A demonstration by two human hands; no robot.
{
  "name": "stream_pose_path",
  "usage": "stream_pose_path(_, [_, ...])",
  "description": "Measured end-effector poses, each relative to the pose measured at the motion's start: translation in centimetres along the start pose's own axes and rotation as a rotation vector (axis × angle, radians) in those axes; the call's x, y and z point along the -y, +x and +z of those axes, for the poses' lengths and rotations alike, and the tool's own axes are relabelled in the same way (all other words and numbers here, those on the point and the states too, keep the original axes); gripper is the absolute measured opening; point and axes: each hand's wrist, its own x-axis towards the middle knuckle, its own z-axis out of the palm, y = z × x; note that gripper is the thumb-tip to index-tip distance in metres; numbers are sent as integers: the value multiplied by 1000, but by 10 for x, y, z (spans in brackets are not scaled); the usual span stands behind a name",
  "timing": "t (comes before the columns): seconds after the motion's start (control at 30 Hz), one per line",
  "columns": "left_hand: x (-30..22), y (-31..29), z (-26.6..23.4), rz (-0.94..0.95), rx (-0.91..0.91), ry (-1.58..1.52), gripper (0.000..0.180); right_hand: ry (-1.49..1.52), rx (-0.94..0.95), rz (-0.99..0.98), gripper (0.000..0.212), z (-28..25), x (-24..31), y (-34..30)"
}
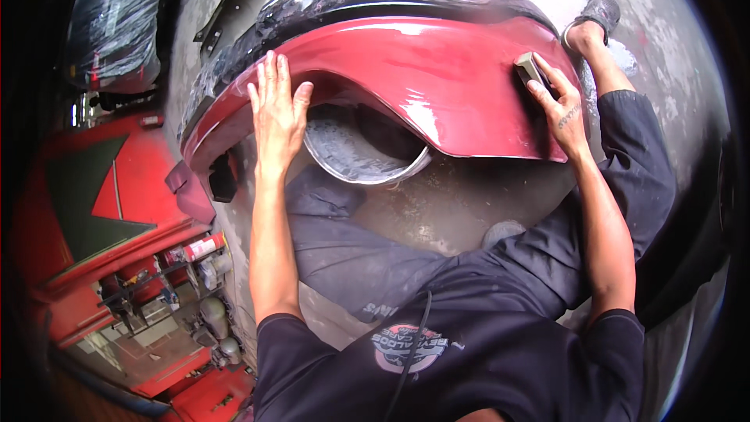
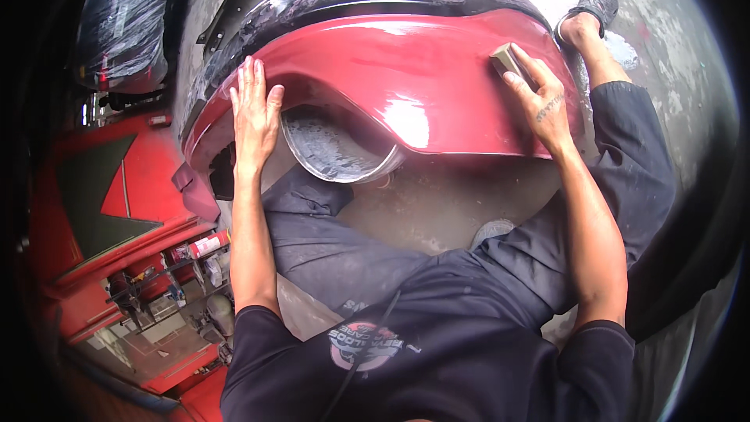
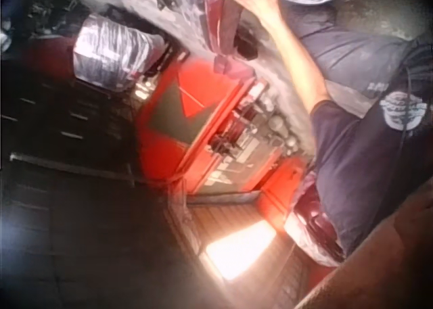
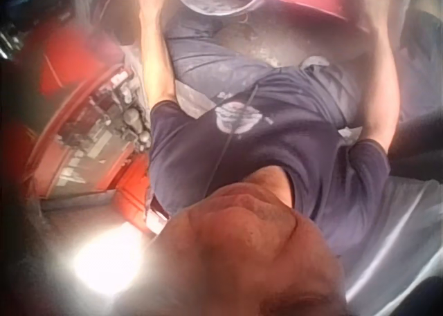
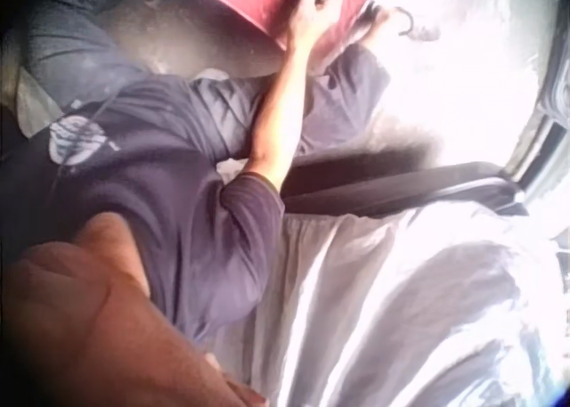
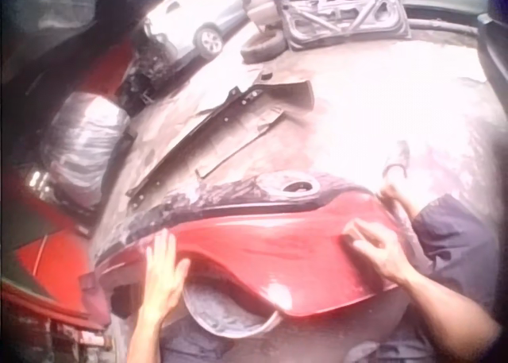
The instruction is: The person sits on the floor and sands a red car bumper using a sanding block. They repeatedly rub the block over the surface and occasionally dip it into a bucket of water to clean it.
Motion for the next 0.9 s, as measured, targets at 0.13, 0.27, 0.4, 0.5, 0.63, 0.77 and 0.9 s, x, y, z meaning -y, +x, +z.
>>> stream_pose_path(0.13, [-66,0,23,183,-28,29,83,80,-14,26,54,-4,-5,-2])
stream_pose_path(0.27, [-161,-10,48,437,103,111,83,50,-17,-3,54,-2,-8,-2])
stream_pose_path(0.4, [-237,-24,71,600,250,-165,77,83,-18,14,54,3,-4,-1])
stream_pose_path(0.5, [-227,-9,67,586,277,-74,76,65,-22,-8,53,0,-7,1])
stream_pose_path(0.63, [-161,19,45,398,106,80,75,45,-42,-16,52,-4,-7,-2])
stream_pose_path(0.77, [-119,31,43,255,28,164,81,-5,-53,-70,51,-3,-9,0])
stream_pose_path(0.9, [-168,40,55,173,-11,178,84,-3,-47,-55,51,-5,-6,2])
